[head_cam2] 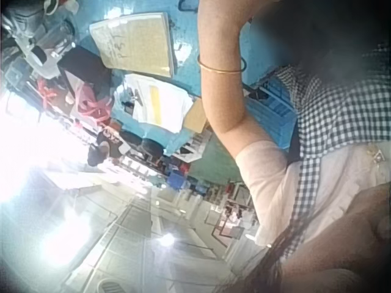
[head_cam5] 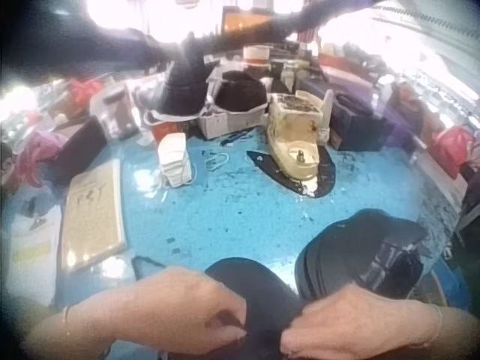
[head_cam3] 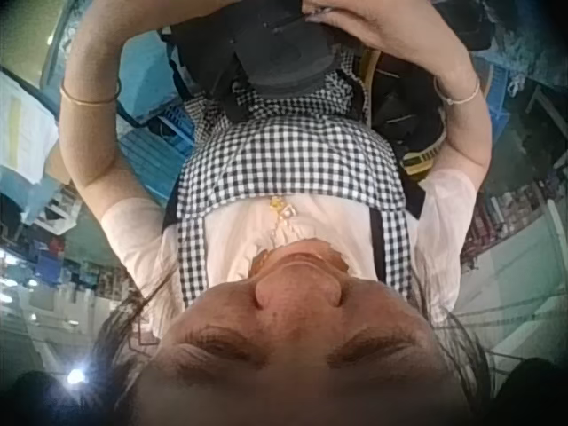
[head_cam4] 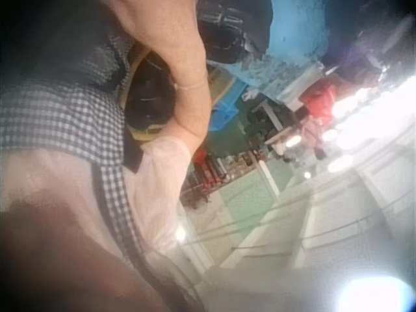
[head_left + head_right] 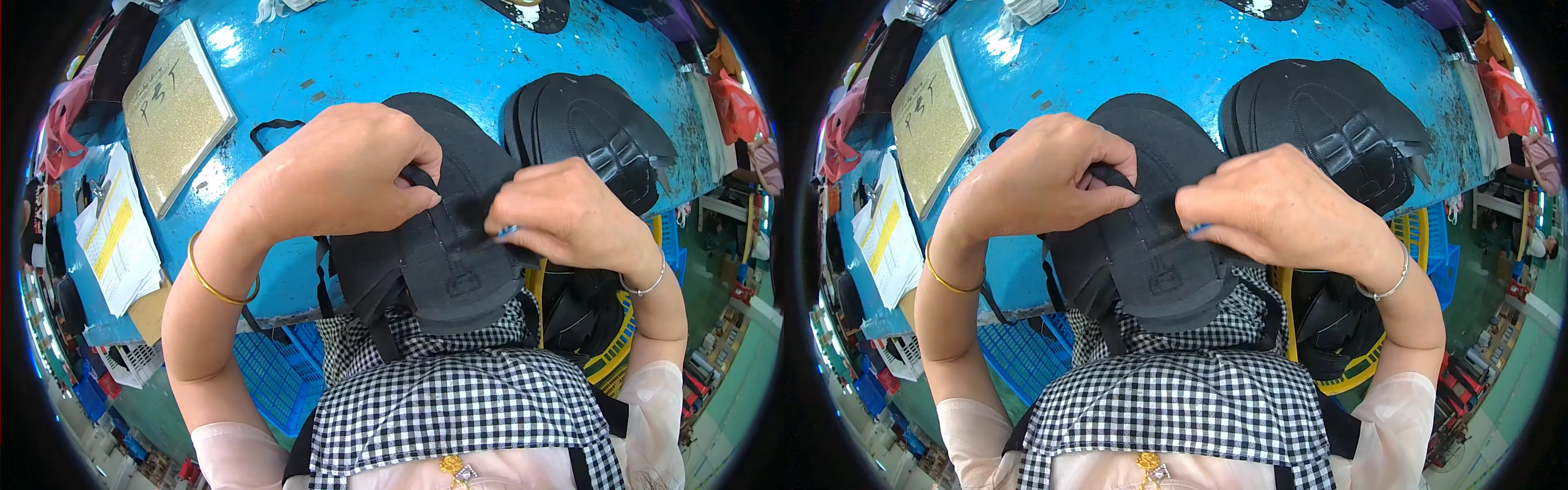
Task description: The person trims excess material and loose threads from shoe upper components using small snips or clippers.
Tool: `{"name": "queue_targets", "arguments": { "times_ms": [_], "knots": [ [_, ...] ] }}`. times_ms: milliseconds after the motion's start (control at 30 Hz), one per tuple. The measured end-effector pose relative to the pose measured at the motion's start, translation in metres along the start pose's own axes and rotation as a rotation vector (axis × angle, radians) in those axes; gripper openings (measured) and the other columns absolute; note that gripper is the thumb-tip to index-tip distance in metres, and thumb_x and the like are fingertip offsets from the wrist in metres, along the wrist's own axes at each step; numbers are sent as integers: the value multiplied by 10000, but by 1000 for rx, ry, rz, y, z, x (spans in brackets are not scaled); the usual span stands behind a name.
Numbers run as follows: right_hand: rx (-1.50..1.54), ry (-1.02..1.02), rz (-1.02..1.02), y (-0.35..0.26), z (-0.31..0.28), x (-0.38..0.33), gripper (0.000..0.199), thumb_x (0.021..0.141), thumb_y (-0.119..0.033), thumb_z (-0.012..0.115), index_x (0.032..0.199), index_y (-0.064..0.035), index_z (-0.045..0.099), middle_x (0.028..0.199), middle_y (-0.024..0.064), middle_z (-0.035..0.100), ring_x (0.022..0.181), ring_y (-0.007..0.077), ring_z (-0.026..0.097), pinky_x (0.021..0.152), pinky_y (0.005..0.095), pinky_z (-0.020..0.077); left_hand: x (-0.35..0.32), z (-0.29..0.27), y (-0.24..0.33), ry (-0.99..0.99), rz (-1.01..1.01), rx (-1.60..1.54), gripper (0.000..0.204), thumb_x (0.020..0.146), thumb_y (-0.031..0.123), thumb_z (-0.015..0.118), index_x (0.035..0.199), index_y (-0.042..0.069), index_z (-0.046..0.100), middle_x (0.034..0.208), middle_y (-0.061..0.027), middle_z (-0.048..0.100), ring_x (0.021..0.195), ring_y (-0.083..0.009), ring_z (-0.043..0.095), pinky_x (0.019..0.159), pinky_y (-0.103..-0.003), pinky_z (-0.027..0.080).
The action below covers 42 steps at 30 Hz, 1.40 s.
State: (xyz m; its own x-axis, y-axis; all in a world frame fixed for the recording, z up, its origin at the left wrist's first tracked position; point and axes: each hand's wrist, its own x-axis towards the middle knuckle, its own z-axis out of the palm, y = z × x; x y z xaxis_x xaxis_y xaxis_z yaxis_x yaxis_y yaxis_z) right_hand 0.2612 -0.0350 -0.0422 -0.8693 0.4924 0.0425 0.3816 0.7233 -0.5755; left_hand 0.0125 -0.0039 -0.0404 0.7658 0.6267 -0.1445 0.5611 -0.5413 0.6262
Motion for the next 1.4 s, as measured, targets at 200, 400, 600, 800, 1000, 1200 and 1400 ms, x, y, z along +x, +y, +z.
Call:
{"name": "queue_targets", "arguments": {
  "times_ms": [200,400,600,800,1000,1200,1400],
  "knots": [
    [-277,94,56,-9,7,11,172,763,-144,679,855,-126,535,632,30,494,631,208,612,475,335,465,1,1,1,39,26,19,111,783,141,692,832,44,673,624,-128,589,558,-270,573,543,-353,441],
    [-204,134,161,-12,-1,14,169,852,-232,640,902,-100,547,690,57,571,662,256,627,535,369,476,-1,-3,-2,-34,30,-45,98,796,110,647,835,23,626,606,-138,553,535,-275,527,530,-366,418],
    [-153,118,270,-6,-2,15,259,894,-334,632,926,-85,568,750,99,640,697,300,636,580,400,472,0,0,-7,-8,63,-76,69,813,76,615,840,16,594,631,-157,533,537,-267,490,536,-352,402],
    [-109,117,282,-1,-2,21,245,881,-312,654,894,-86,561,717,85,630,659,295,627,555,392,459,-5,0,-9,60,42,-169,91,838,93,606,850,9,576,631,-121,501,556,-197,459,537,-323,384],
    [-41,174,247,-33,-10,13,188,839,-121,684,908,-26,537,767,92,594,653,273,618,599,322,473,-25,-6,-7,243,-212,-413,131,851,134,622,891,10,606,660,-1,475,601,-64,399,528,-252,338],
    [122,368,331,-17,4,23,173,864,-155,671,971,-32,612,793,143,655,702,339,639,583,397,488,-53,16,37,282,111,-267,178,708,21,729,859,49,640,833,-47,641,644,-181,582,577,-265,462],
    [90,141,409,-21,16,33,178,826,-186,703,908,-47,629,731,118,654,637,305,641,561,372,483,-70,78,59,380,82,171,164,686,97,653,837,84,590,1291,-103,587,937,-244,576,728,-349,485]
  ]
}}
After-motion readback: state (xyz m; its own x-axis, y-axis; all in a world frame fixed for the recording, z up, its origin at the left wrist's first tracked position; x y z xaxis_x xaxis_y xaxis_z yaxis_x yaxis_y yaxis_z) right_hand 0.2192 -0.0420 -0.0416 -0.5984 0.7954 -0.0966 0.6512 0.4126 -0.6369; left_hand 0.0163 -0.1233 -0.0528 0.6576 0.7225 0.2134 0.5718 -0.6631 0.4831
